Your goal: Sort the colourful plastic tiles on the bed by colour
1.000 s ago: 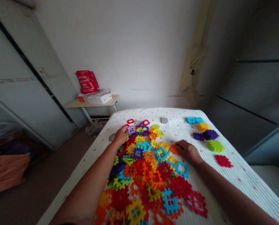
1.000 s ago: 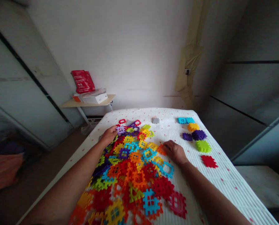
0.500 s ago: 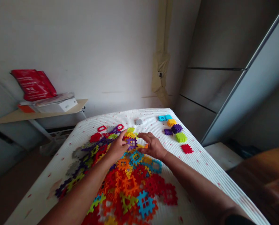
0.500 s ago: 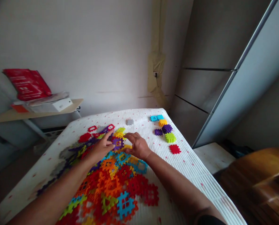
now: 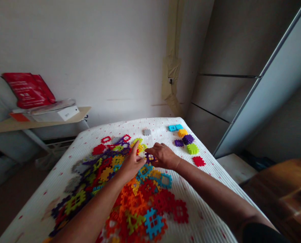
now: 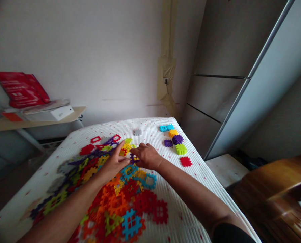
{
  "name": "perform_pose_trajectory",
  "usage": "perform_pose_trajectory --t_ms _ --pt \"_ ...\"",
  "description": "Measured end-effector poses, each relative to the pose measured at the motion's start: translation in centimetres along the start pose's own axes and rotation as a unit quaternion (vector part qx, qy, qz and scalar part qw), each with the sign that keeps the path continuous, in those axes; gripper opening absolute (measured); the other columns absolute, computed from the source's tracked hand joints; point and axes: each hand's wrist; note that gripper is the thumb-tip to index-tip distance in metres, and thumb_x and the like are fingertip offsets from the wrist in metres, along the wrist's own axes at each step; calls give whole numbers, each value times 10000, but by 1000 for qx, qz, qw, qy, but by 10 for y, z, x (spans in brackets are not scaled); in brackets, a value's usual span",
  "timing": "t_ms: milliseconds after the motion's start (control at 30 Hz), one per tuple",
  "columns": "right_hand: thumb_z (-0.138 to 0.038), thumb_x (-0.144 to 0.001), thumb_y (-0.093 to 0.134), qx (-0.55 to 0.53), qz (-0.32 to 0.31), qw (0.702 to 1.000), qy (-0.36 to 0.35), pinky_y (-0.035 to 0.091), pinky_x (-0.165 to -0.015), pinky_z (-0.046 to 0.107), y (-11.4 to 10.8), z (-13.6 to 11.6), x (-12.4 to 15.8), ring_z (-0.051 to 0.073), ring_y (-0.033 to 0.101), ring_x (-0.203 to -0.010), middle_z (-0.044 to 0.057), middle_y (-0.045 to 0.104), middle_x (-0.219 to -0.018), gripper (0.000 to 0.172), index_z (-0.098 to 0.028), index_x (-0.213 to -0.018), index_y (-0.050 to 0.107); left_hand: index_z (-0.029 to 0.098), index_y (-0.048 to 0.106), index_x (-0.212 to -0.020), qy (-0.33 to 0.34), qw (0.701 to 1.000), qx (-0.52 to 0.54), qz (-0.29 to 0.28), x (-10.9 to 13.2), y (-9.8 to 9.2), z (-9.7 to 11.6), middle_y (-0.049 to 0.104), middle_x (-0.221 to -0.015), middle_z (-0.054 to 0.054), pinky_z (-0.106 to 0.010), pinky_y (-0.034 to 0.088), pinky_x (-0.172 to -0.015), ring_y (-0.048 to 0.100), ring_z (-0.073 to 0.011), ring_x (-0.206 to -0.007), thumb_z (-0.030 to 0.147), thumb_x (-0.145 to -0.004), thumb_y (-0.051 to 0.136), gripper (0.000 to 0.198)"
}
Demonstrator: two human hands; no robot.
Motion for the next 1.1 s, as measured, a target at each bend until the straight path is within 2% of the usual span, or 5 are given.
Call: perform_pose_trajectory --t_ms 133,233,333,500,1100 --pt "-270 -714 660 98 -54 988 105 375 -813 360 -20 58 12 262 513 -996 121 624 -1027 567 -189 -1253 502 191 114 -1436 -7 999 49 3 22 -27 0 691 -942 -67 -309 475 -828 647 -172 -884 379 -785 509 784" --pt "-283 -713 650 149 -118 966 177 361 -843 369 -27 105 23 276 499 -1051 133 607 -1077 586 -192 -1271 495 197 163 -1429 -27 999 13 32 41 -49 -12 697 -980 -80 -340 470 -863 642 -198 -951 423 -780 488 760" --pt "-318 -699 653 166 -159 950 212 355 -859 367 -25 133 32 276 490 -1084 128 592 -1115 611 -215 -1278 487 191 270 -1397 -43 995 -56 68 55 -64 -36 706 -970 -80 -350 490 -830 657 -215 -904 456 -766 462 710" --pt "-315 -681 661 172 -205 937 225 363 -846 365 -13 141 36 287 501 -1078 139 593 -1112 624 -222 -1276 497 237 664 -1008 -4 975 -200 95 69 -79 -69 692 -1053 -61 -365 471 -897 627 -253 -994 450 -725 474 401" --pt "-252 -628 676 156 -230 931 238 353 -830 396 -2 144 38 289 500 -1080 149 596 -1122 688 -235 -1287 480 275 675 -947 -35 957 -248 145 101 -99 -76 681 -1063 -34 -358 454 -926 617 -246 -997 479 -743 435 375"
Point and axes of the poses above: each hand's wrist, its own x-axis away from the middle knuckle, its own y-axis out of the palm, z = x × y
